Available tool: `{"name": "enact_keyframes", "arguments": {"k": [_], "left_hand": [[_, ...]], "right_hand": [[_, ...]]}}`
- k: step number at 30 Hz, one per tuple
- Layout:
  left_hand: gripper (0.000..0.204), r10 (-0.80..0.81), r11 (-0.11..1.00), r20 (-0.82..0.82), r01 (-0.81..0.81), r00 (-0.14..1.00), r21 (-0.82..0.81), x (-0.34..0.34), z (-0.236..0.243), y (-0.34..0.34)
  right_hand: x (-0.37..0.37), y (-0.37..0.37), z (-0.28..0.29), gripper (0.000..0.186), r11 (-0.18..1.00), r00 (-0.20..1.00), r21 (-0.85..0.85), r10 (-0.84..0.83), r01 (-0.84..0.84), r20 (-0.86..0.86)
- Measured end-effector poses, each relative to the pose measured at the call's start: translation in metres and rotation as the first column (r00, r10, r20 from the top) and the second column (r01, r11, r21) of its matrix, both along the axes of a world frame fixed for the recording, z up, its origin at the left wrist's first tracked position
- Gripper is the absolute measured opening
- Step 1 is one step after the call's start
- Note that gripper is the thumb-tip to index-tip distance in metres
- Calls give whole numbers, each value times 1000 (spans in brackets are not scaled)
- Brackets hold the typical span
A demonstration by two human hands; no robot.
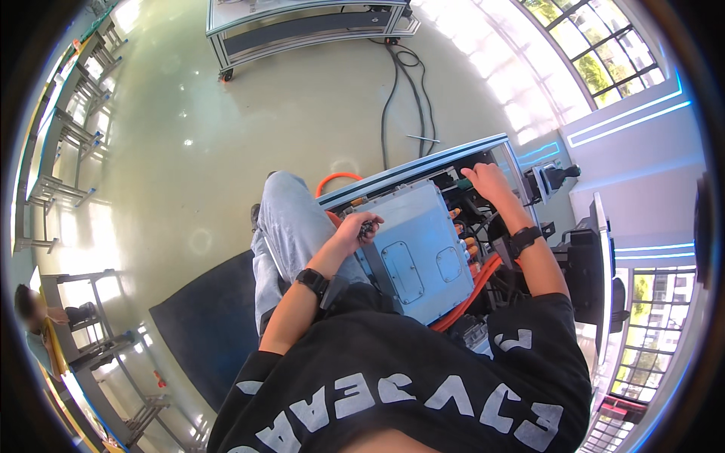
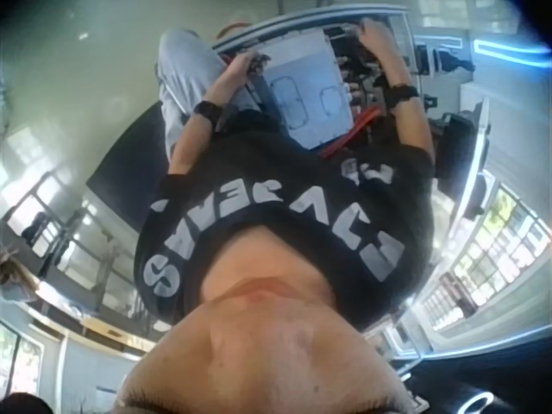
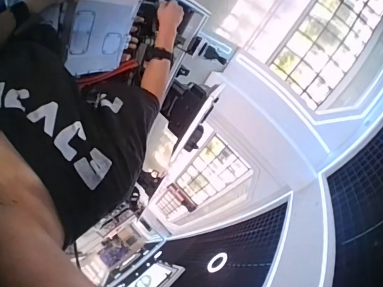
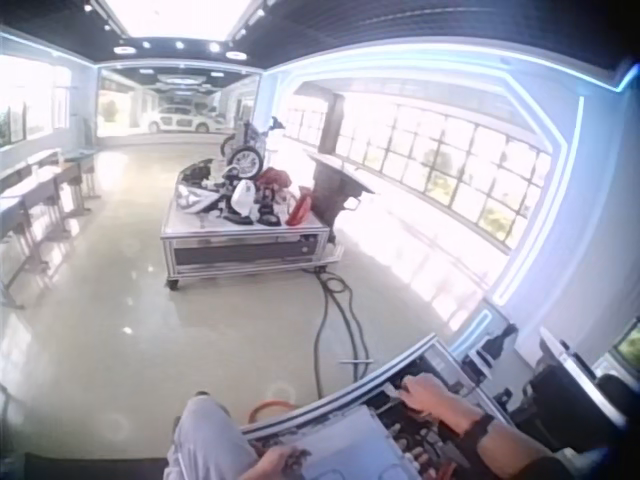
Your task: Repairing or inspecting an electric vehicle battery management system or similar high-voltage automotive component.
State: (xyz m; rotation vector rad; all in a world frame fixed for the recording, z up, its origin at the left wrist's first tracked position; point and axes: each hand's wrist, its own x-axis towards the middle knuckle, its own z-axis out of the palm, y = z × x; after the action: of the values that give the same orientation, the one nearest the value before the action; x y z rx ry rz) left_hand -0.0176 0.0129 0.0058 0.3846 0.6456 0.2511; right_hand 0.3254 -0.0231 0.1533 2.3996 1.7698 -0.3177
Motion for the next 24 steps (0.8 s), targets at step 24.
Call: {"name": "enact_keyframes", "arguments": {"k": [24], "left_hand": [[25, 8, 1000, 32, -9, 999, 10, -2, 0, 1]], "right_hand": [[-17, 10, 12, 41, 995, 995, -47, -80, 83, 66]]}}
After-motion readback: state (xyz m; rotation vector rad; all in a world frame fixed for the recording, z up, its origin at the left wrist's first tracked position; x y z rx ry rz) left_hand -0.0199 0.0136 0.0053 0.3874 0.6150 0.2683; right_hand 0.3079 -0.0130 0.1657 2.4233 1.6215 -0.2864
